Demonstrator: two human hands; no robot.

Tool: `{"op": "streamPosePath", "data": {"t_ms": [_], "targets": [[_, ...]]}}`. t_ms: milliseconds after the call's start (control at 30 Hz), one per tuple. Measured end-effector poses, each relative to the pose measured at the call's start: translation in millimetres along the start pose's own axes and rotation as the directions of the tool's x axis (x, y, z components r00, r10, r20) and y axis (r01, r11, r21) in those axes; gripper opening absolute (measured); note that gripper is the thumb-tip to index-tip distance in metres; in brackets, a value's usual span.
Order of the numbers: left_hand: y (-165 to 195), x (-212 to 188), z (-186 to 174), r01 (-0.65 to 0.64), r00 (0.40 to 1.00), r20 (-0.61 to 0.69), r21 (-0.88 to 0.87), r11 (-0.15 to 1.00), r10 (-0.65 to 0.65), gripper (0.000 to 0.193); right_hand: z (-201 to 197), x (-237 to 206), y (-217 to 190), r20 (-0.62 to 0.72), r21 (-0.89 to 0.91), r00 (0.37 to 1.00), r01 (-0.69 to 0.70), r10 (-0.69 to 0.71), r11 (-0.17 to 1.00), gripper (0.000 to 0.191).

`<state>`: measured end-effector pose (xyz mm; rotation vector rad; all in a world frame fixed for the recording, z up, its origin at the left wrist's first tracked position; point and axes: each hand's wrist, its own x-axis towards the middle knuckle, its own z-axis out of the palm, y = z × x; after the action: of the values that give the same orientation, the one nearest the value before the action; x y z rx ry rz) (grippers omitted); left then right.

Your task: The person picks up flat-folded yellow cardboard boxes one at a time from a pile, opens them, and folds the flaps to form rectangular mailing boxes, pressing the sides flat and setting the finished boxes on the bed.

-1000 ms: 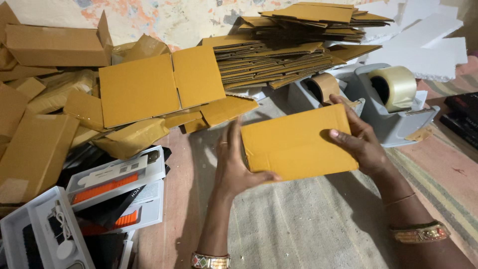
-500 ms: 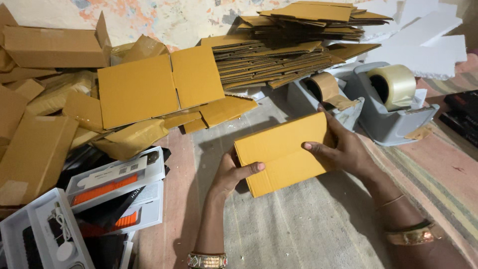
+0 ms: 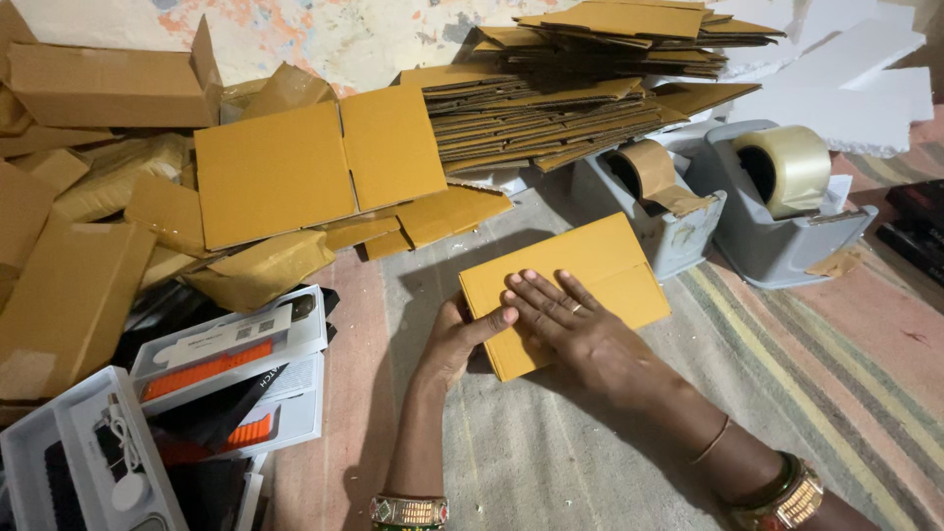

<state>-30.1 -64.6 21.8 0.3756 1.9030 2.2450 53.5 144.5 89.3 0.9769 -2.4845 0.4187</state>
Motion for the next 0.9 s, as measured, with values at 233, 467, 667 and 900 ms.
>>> {"op": "streamPosePath", "data": {"t_ms": [233,467,667,900], "targets": [[-3.7,2.9,-0.8,0.032,0.999,-0.019,0.011,0.999,-0.032,0.089,2.9,-4.2,6.3,-0.023,-0.094,0.994,-0.107,0.105,0.99,0.058],[-2.4,0.4,2.4,0.003,1.0,-0.022,0.048,0.999,-0.002,0.088,2.7,-15.6,72.4,-0.027,0.049,0.92,-0.389,0.391,0.92,0.062],[-3.0,-2.0,0.7,-0.059,0.998,0.004,0.01,0.998,0.059,0.083,-13.2,-26.3,80.3,0.021,0.538,0.711,-0.6,0.702,0.592,0.067],[-4.1,-5.9,-5.1,-0.064,0.997,0.043,-0.036,0.997,0.066,0.082,-35.9,-27.7,74.9,0.233,0.894,0.693,-0.429,0.682,0.13,0.081]]}}
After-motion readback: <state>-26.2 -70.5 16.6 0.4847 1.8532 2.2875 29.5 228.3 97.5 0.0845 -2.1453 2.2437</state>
